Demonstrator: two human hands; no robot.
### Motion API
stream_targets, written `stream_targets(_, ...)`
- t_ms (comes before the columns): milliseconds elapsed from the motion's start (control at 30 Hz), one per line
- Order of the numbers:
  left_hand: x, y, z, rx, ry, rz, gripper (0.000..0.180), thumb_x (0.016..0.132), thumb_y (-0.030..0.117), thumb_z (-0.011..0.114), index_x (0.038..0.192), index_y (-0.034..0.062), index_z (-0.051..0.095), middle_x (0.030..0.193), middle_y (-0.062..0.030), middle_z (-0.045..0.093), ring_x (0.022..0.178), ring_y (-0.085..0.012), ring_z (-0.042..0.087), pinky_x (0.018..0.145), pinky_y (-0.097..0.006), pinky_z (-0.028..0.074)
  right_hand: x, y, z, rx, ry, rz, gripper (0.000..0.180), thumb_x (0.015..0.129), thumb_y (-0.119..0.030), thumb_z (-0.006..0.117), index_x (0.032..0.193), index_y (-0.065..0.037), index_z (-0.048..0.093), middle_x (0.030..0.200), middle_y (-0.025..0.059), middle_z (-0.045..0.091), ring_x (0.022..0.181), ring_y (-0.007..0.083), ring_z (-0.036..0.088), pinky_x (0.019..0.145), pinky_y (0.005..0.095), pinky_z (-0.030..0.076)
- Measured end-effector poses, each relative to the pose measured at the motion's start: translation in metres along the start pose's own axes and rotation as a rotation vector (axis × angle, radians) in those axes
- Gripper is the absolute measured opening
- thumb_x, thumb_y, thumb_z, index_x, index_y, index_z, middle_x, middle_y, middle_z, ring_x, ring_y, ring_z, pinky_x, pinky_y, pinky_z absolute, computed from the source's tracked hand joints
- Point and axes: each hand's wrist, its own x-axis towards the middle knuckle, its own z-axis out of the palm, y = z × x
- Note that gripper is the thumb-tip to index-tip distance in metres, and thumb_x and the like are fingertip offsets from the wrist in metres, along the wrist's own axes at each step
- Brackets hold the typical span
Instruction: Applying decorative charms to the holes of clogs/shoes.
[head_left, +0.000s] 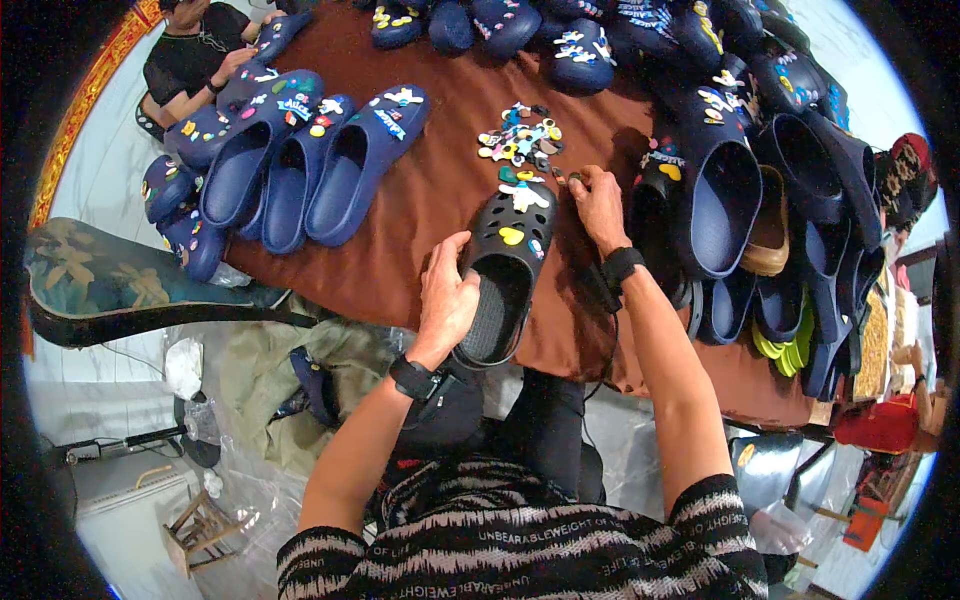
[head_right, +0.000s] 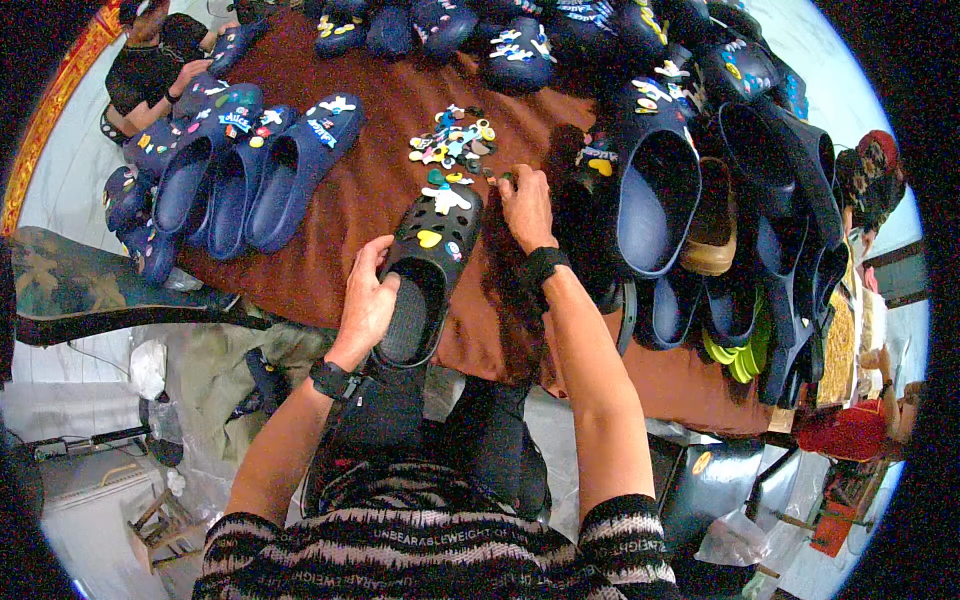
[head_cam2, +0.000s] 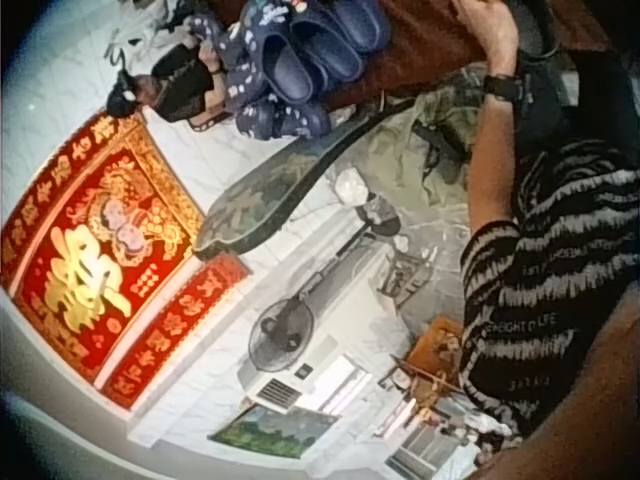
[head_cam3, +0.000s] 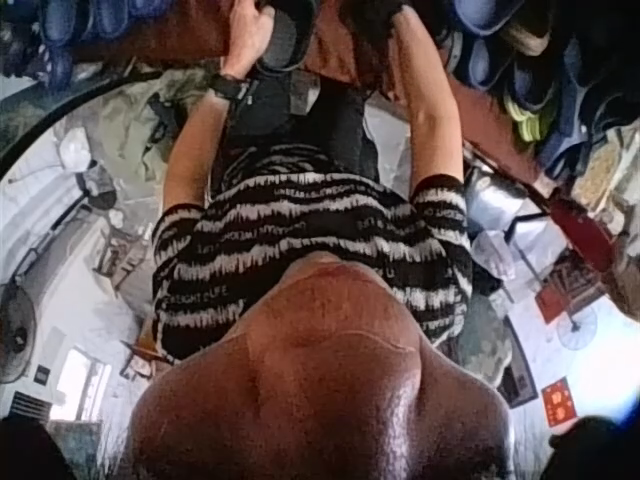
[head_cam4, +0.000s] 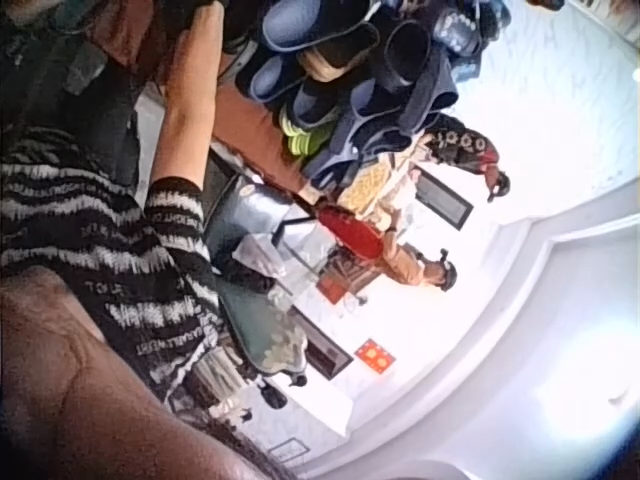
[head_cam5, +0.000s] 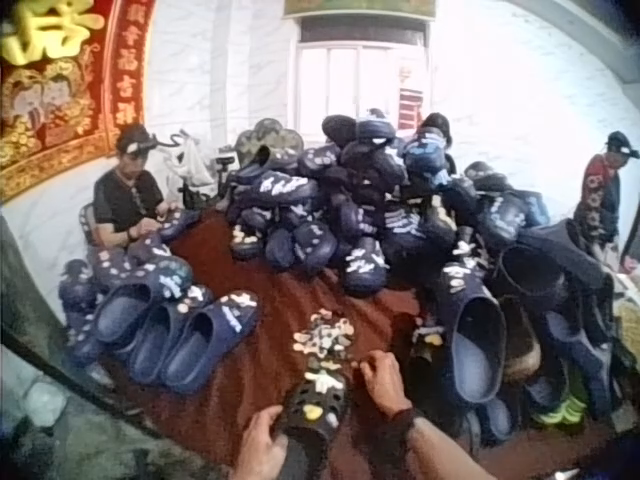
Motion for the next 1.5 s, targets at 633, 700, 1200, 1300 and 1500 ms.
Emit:
stream_targets(633,-0.001,0.001,-0.001,0.002,-0.02,-0.032,0.054,0.083,-0.001,0.059,0.136,0.0068,0.049,0.135,-0.0172,0.054,0.128,-0.0384,0.048,0.108,-0.047,0.037,-0.064,-0.045,-0.043,0.914,-0.451,0.285,0.022,0.1,-0.023,0.061,0.098,-0.003,0.067,0.078,-0.0011,0.062,0.067,0.0075,0.055,0.064,0.0242,0.046)
stream_targets(700,-0.001,0.001,0.0,0.004,-0.01,-0.002,0.053,0.083,-0.001,0.058,0.135,0.0064,0.049,0.135,-0.0174,0.054,0.127,-0.0389,0.049,0.108,-0.047,0.037,-0.068,-0.044,-0.043,0.922,-0.457,0.305,0.023,0.1,-0.025,0.061,0.095,-0.003,0.066,0.077,-0.0013,0.061,0.068,0.0073,0.055,0.064,0.0246,0.046)
stream_targets(1200,0.0,0.001,0.0,-0.014,0.0,0.012,0.055,0.081,-0.003,0.061,0.134,0.0052,0.05,0.132,-0.0196,0.056,0.125,-0.0386,0.051,0.107,-0.048,0.039,-0.019,-0.041,-0.051,0.528,-0.881,0.255,0.034,0.096,-0.037,0.065,0.08,-0.007,0.064,0.069,-0.0026,0.058,0.06,0.0081,0.055,0.054,0.0245,0.046)
stream_targets(1300,-0.001,0.001,0.0,-0.017,-0.004,-0.008,0.055,0.081,-0.003,0.061,0.135,0.0056,0.05,0.132,-0.0191,0.056,0.125,-0.0384,0.051,0.107,-0.048,0.039,-0.019,-0.042,-0.046,0.493,-0.823,0.247,0.035,0.096,-0.035,0.065,0.08,-0.005,0.064,0.068,-0.0012,0.059,0.058,0.0088,0.056,0.052,0.0255,0.047)
stream_targets(1500,-0.001,0.003,-0.001,-0.02,0.0,-0.016,0.054,0.081,-0.002,0.06,0.134,0.0062,0.051,0.132,-0.0186,0.056,0.124,-0.0386,0.052,0.106,-0.047,0.04,-0.027,-0.039,-0.045,0.447,-0.743,0.217,0.035,0.096,-0.032,0.064,0.081,-0.001,0.064,0.066,0.0008,0.06,0.057,0.0106,0.058,0.052,0.0279,0.048)
